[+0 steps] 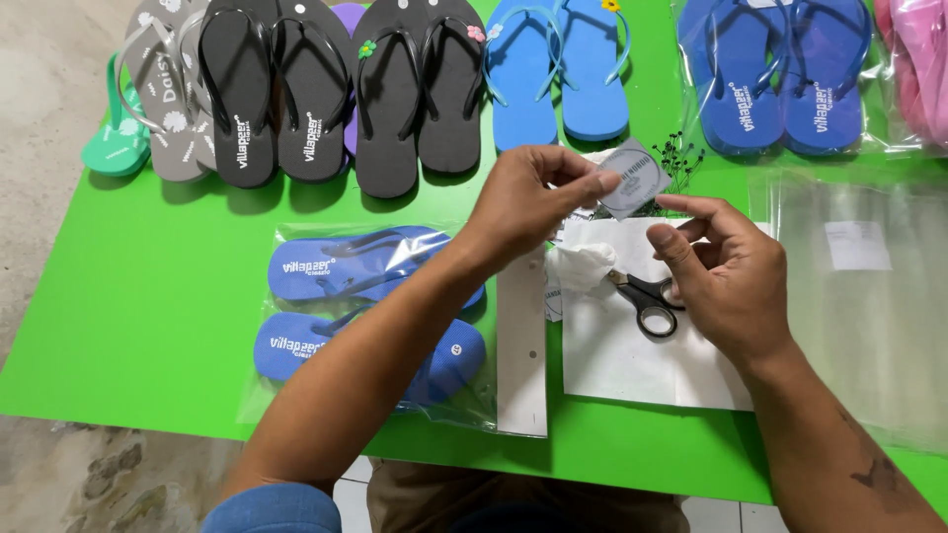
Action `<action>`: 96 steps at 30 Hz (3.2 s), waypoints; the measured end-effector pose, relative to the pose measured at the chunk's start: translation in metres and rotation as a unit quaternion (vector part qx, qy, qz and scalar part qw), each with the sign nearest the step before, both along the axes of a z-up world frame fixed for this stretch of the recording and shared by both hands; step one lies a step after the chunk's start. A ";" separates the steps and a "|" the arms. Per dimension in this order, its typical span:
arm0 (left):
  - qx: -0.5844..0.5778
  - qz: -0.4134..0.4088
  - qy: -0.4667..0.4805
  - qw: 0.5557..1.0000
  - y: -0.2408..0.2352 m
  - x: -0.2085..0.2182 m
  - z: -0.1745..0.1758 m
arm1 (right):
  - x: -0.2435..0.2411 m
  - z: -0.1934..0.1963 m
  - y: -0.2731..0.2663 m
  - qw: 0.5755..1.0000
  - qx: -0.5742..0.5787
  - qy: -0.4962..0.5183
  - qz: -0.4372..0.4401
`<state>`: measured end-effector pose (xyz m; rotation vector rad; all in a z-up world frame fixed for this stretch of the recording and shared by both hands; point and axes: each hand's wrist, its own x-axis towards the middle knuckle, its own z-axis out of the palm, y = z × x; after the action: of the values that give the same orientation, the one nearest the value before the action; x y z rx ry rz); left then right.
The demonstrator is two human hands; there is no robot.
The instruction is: Cleaning flip-flops with a cloth, attaching decorative flowers to the straps, and placing them into plastic packaging sleeves.
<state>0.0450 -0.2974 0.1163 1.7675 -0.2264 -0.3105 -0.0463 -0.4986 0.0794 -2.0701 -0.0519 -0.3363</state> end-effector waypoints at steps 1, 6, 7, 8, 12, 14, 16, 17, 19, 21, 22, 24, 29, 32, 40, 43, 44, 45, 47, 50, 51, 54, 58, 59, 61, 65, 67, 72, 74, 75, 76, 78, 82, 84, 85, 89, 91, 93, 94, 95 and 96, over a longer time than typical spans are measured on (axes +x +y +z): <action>-0.043 -0.013 0.039 0.998 -0.004 -0.007 0.000 | 0.001 0.000 0.000 0.996 0.081 0.037 0.013; 0.008 -0.021 0.034 0.999 -0.011 -0.023 -0.006 | 0.001 -0.003 -0.001 0.990 0.123 0.064 -0.013; 0.058 -0.023 0.006 0.998 -0.010 -0.025 -0.006 | 0.001 -0.004 -0.002 0.987 0.143 0.068 -0.024; 0.058 -0.022 0.006 0.998 -0.009 -0.025 -0.005 | 0.000 -0.002 -0.001 0.987 0.143 0.069 -0.023; 0.112 -0.034 -0.010 0.993 -0.006 -0.024 -0.002 | -0.002 0.003 0.003 0.988 0.139 0.061 0.002; 0.137 -0.041 -0.012 0.990 -0.005 -0.023 -0.002 | -0.003 0.003 0.003 0.988 0.143 0.063 0.008; 0.152 -0.043 -0.024 0.987 -0.005 -0.021 -0.006 | -0.003 0.003 0.003 0.988 0.142 0.066 0.009; 0.153 -0.043 -0.024 0.987 -0.004 -0.022 -0.005 | -0.003 0.002 0.003 0.988 0.142 0.066 0.009; 0.166 -0.061 -0.060 0.982 -0.003 -0.023 -0.003 | -0.003 0.000 0.002 0.989 0.138 0.045 0.001; 0.191 -0.088 -0.088 0.974 -0.001 -0.028 -0.002 | -0.004 0.004 0.003 0.989 0.142 0.037 0.011; 0.215 -0.114 -0.116 0.963 0.001 -0.030 -0.001 | -0.004 0.006 0.003 0.989 0.146 0.029 0.021; 0.222 -0.120 -0.133 0.959 -0.001 -0.034 0.004 | -0.003 0.002 0.001 0.991 0.132 0.030 0.022; 0.170 -0.070 -0.194 0.964 0.000 -0.034 0.001 | -0.002 -0.002 -0.002 0.982 0.162 0.065 0.070; 0.141 -0.035 -0.179 0.973 0.003 -0.034 0.006 | -0.002 -0.001 0.001 0.975 0.144 0.139 0.098; 0.233 -0.092 -0.127 0.960 0.017 -0.037 -0.004 | 0.000 -0.007 -0.004 0.961 0.246 0.107 0.060; 0.212 -0.077 -0.133 0.965 0.018 -0.036 -0.008 | 0.000 -0.011 -0.002 0.960 0.250 0.108 0.068; 0.212 -0.076 -0.134 0.965 0.018 -0.035 -0.009 | 0.000 -0.011 -0.002 0.960 0.249 0.108 0.069; 0.216 -0.076 -0.130 0.965 0.018 -0.035 -0.010 | 0.000 -0.011 -0.002 0.960 0.247 0.112 0.068; 0.220 -0.074 -0.128 0.964 0.018 -0.035 -0.010 | -0.001 -0.012 -0.002 0.960 0.245 0.115 0.068; 0.214 -0.081 -0.136 0.964 0.019 -0.036 -0.009 | -0.001 -0.012 0.000 0.961 0.243 0.115 0.066; 0.219 -0.080 -0.132 0.963 0.019 -0.036 -0.008 | -0.001 -0.011 0.000 0.961 0.243 0.111 0.066; 0.235 -0.088 -0.135 0.958 0.019 -0.037 -0.008 | -0.002 -0.008 0.002 0.972 0.209 0.094 0.051; 0.266 -0.128 -0.148 0.944 0.019 -0.041 -0.006 | -0.004 -0.006 0.002 0.985 0.155 0.056 0.041; 0.266 -0.128 -0.148 0.944 0.019 -0.042 -0.004 | -0.004 -0.006 0.002 0.985 0.155 0.055 0.041; 0.282 -0.128 -0.143 0.940 0.019 -0.045 0.000 | -0.004 -0.008 0.001 0.987 0.146 0.044 0.053; 0.261 -0.103 -0.152 0.948 0.025 -0.046 -0.005 | -0.004 -0.006 -0.002 0.988 0.126 0.063 0.070; 0.249 -0.105 -0.192 0.944 0.030 -0.046 -0.010 | -0.004 -0.002 -0.002 0.979 0.105 0.138 0.109; 0.244 -0.081 -0.214 0.942 0.056 -0.059 -0.002 | -0.005 0.008 0.001 0.962 0.071 0.227 0.134; 0.239 -0.062 -0.233 0.941 0.078 -0.064 -0.002 | -0.005 0.014 0.002 0.954 0.062 0.262 0.130; 0.241 -0.027 -0.262 0.934 0.091 -0.067 -0.004 | -0.005 0.015 0.002 0.949 0.065 0.277 0.133; 0.243 0.008 -0.290 0.926 0.104 -0.070 -0.005 | -0.005 0.016 0.002 0.944 0.069 0.292 0.136; 0.265 0.045 -0.252 0.930 0.132 -0.083 -0.002 | -0.005 0.019 0.005 0.939 0.069 0.312 0.126; 0.360 0.187 -0.142 0.903 0.196 -0.101 -0.020 | -0.005 0.018 0.011 0.924 0.069 0.357 0.120; 0.355 0.217 -0.126 0.900 0.224 -0.111 -0.036 | -0.006 0.020 0.019 0.918 0.061 0.373 0.119; 0.351 0.248 -0.110 0.896 0.238 -0.116 -0.043 | -0.006 0.020 0.024 0.913 0.053 0.388 0.117; 0.333 0.250 -0.007 0.909 0.252 -0.131 -0.045 | -0.004 0.018 0.045 0.896 0.061 0.415 0.149; 0.310 0.236 -0.040 0.920 0.253 -0.137 -0.044 | 0.001 0.007 0.053 0.888 0.123 0.396 0.201; 0.307 0.230 -0.047 0.922 0.256 -0.139 -0.046 | 0.006 0.005 0.064 0.881 0.131 0.403 0.210; 0.305 0.224 -0.056 0.924 0.257 -0.139 -0.047 | 0.009 0.003 0.069 0.875 0.140 0.409 0.218; 0.305 0.224 -0.056 0.924 0.258 -0.140 -0.050 | 0.013 -0.009 0.069 0.875 0.139 0.409 0.218; 0.306 0.219 -0.069 0.924 0.259 -0.141 -0.052 | 0.017 -0.021 0.068 0.870 0.155 0.411 0.222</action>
<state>-0.0956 -0.0385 0.0640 2.3979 0.1961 0.0856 -0.0291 -0.4301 0.0585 -1.6636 0.0414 0.7818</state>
